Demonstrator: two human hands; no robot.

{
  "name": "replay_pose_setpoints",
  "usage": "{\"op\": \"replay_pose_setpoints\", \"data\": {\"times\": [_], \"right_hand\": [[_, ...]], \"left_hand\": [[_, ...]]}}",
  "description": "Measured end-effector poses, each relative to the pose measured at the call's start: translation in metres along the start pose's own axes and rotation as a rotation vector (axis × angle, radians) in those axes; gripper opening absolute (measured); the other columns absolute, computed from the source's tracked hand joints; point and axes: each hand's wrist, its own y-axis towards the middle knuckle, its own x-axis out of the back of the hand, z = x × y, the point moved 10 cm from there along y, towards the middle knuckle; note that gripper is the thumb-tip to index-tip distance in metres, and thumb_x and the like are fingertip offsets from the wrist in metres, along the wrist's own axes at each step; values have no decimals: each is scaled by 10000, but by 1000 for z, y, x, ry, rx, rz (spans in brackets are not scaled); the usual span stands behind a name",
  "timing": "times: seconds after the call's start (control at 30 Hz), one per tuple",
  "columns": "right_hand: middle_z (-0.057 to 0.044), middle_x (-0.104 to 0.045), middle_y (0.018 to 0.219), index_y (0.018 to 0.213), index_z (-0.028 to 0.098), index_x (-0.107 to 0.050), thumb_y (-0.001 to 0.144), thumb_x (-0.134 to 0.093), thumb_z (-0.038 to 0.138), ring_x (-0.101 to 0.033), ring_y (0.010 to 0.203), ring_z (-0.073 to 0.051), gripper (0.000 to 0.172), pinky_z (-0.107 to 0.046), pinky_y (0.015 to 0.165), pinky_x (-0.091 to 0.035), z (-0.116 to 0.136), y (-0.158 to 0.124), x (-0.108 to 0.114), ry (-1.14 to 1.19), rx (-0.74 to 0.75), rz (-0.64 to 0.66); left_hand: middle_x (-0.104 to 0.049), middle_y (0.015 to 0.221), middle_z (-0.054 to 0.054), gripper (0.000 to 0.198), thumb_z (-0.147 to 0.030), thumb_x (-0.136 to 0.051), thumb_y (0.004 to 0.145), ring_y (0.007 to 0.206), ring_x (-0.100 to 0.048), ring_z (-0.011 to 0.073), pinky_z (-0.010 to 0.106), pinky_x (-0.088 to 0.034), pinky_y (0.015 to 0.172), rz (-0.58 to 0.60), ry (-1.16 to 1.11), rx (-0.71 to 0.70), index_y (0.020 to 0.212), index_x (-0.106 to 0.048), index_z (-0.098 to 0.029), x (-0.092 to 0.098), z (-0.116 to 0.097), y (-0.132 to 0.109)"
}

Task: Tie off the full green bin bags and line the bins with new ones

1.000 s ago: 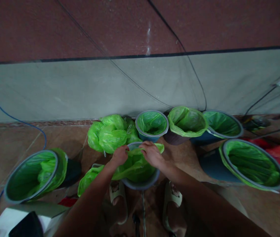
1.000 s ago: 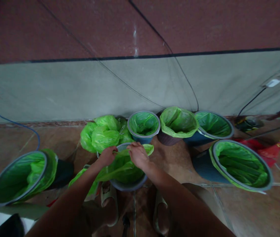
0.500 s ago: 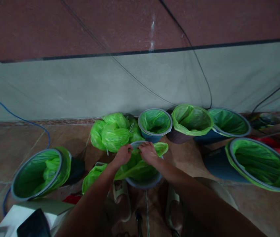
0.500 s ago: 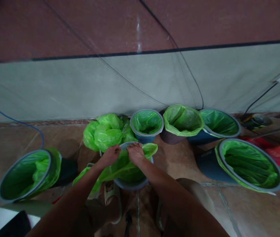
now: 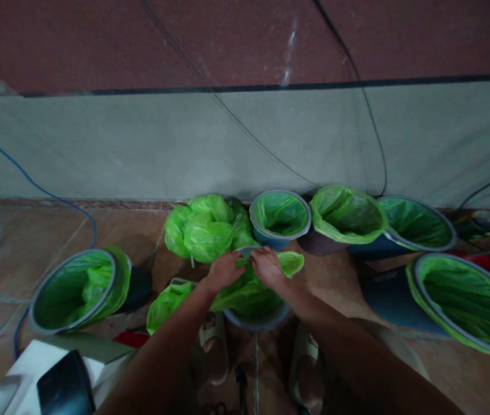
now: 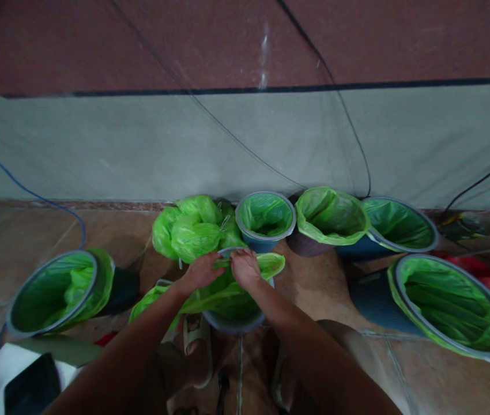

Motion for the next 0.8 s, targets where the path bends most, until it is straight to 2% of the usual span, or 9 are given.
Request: {"op": "replay_pose_setpoints", "data": {"times": [0.1,0.27,0.4,0.53,0.7,0.8], "right_hand": [[-90,-677,993,914,181,-652,881,-466,212,-536,1013,-237,191,-346,859,-367,-1,0,-2,21,1,8],[-79,-658,1058,1050,192,-637,793,-535,150,-504,1066,-237,279,-347,897,-372,-1,0,9,145,19,-80],[-56,-647,1071,964,217,-659,828,-516,168,-484,1085,-224,204,-350,913,-379,9,1,16,229,99,-144],[-70,-632,1137,913,207,-684,872,-484,204,-475,1106,-228,204,-361,936,-377,10,3,9,210,84,-125],[-99,-614,1186,978,181,-687,832,-546,209,-461,1154,-248,205,-373,953,-371,8,4,-1,170,68,-85],[-94,-621,1183,949,189,-698,816,-570,226,-463,1153,-261,188,-379,953,-376,5,5,-5,154,39,-70]], "left_hand": [[-692,1065,94,306,-298,-452,888,1004,-632,213,326,-470,900,-8,64,40,1095,-646,-182,1,0,2],[-705,1005,76,291,-241,-412,899,959,-634,187,295,-466,870,-19,71,89,1011,-675,-189,2,3,5],[-700,982,80,287,-261,-412,906,964,-628,187,286,-456,873,-49,51,81,993,-674,-183,2,5,6],[-693,1003,88,277,-243,-425,896,974,-626,197,292,-454,878,-49,70,63,1012,-670,-182,0,4,6],[-695,994,83,294,-240,-418,898,956,-632,196,300,-461,869,-46,87,47,1044,-668,-192,0,3,6],[-700,987,78,289,-248,-431,891,943,-636,198,305,-468,855,-41,83,48,1043,-671,-196,0,2,6]]}}
